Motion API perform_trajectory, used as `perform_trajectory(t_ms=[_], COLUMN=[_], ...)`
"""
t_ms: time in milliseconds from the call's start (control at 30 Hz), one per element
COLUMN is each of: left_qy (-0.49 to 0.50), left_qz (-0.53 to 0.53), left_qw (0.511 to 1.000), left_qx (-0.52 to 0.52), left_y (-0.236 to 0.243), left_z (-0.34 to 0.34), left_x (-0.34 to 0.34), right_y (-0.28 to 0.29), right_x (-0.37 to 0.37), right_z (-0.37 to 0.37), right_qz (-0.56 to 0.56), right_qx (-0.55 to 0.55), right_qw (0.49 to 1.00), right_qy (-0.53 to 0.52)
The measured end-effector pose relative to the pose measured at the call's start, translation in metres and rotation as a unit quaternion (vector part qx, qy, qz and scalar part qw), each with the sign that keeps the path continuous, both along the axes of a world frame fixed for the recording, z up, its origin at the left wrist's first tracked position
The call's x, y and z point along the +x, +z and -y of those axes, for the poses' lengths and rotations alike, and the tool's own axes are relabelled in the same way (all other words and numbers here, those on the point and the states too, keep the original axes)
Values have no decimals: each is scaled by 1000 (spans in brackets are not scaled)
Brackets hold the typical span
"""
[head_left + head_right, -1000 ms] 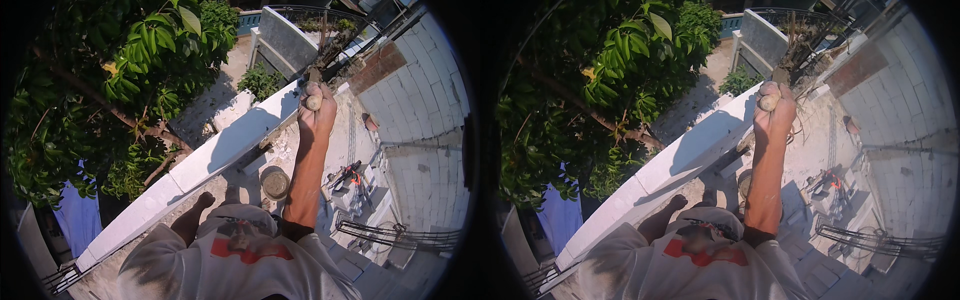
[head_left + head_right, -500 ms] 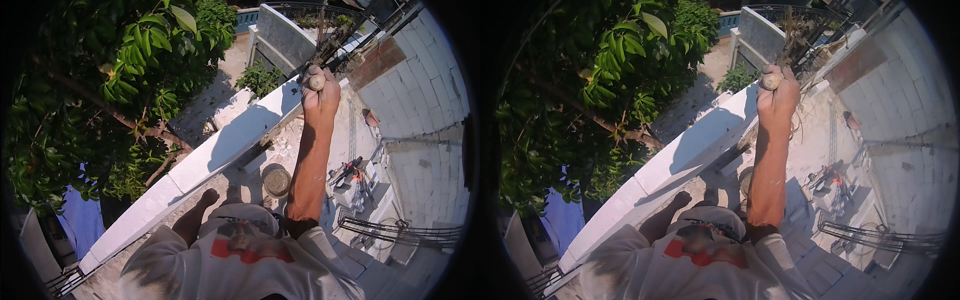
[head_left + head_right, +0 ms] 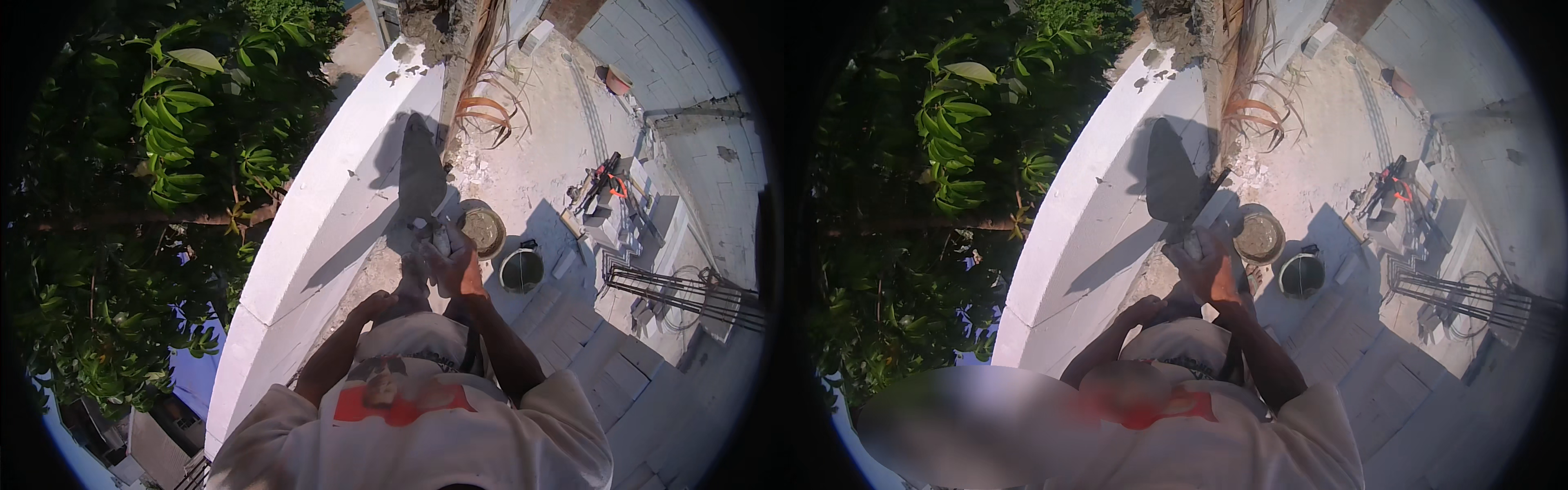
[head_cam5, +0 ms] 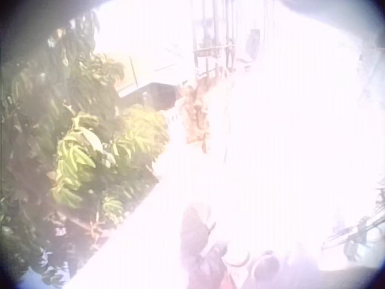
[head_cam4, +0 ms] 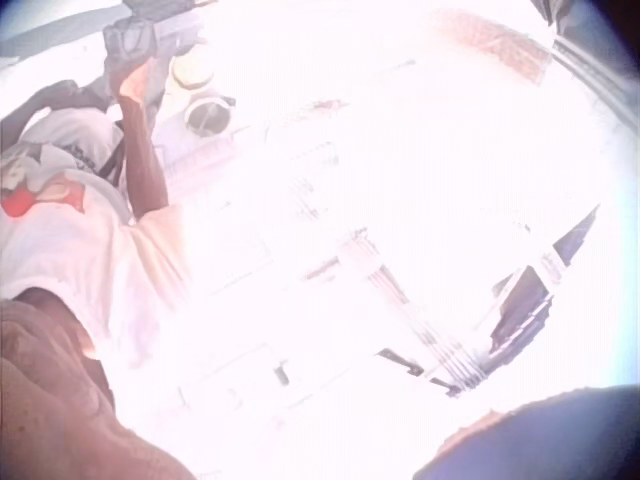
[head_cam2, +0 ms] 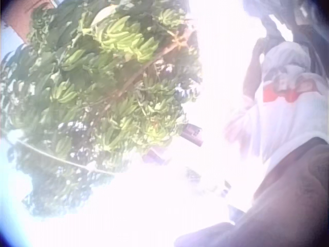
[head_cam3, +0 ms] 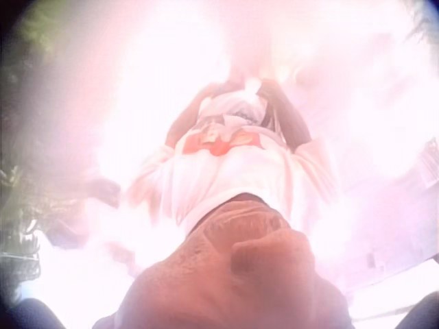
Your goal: The person scoops wet cement from a bucket using a trowel and applies it to a white wall on a rooftop. They repeatedly smooth the surface and fill gaps in the masonry, working along the wall's edge.
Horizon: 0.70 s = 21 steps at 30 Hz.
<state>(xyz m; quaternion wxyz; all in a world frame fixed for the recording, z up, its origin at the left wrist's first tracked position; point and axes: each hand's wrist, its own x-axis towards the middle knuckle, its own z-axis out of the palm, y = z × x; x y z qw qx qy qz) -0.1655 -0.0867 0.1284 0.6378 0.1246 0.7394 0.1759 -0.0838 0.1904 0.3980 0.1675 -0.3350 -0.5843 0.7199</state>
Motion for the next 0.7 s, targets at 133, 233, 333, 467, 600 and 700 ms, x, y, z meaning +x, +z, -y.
perform_trajectory(t_ms=[133, 233, 333, 467, 600, 700], left_qy=[-102, -99, -81, 5, 155, 294], left_qz=[-47, -107, -175, -165, -101, 20], left_qw=[992, 988, 981, 985, 983, 956], left_qx=[-54, -52, -31, -44, 2, 4], left_y=[24, -16, -81, -159, -281, -363], left_z=[-33, -47, -69, -144, -203, -227], left_x=[16, 39, 66, 94, 120, 145], right_y=[-161, -222, -304, -429, -553, -649], right_x=[114, 183, 233, 264, 257, 270], right_z=[6, -5, -31, -93, -175, -220], right_qz=[100, 249, 278, 266, 255, 381], right_qx=[118, -108, -229, -271, -182, -42], right_qw=[988, 962, 924, 889, 905, 908], right_qy=[4, -25, -131, -258, -287, -168])
